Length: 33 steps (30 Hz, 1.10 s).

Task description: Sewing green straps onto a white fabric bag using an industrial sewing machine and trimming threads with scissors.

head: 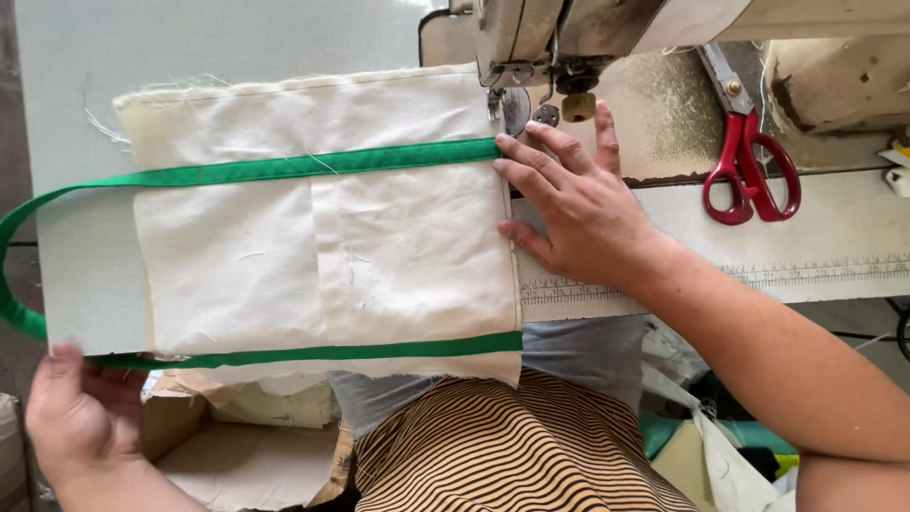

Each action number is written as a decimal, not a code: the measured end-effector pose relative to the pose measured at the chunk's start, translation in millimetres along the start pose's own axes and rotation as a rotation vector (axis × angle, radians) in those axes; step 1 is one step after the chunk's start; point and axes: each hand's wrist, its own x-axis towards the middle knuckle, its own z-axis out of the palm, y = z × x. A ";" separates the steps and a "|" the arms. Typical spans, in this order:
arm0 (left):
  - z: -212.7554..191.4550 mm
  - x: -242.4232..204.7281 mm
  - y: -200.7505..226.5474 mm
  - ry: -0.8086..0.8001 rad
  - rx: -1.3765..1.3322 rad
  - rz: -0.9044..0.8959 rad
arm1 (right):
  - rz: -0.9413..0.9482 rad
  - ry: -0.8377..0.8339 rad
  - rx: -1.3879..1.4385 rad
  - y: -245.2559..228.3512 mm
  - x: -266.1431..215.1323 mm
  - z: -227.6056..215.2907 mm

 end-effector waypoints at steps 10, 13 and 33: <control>-80.8 12.3 -58.8 0.771 1.757 1.224 | -0.031 0.058 -0.013 0.6 -2.7 0.6; 257.4 -60.2 83.4 -0.431 1.208 1.603 | -0.017 0.059 -0.020 1.2 -4.2 1.6; 333.5 -28.9 29.6 -0.963 1.327 1.308 | -0.013 0.063 -0.018 7.2 6.1 -4.9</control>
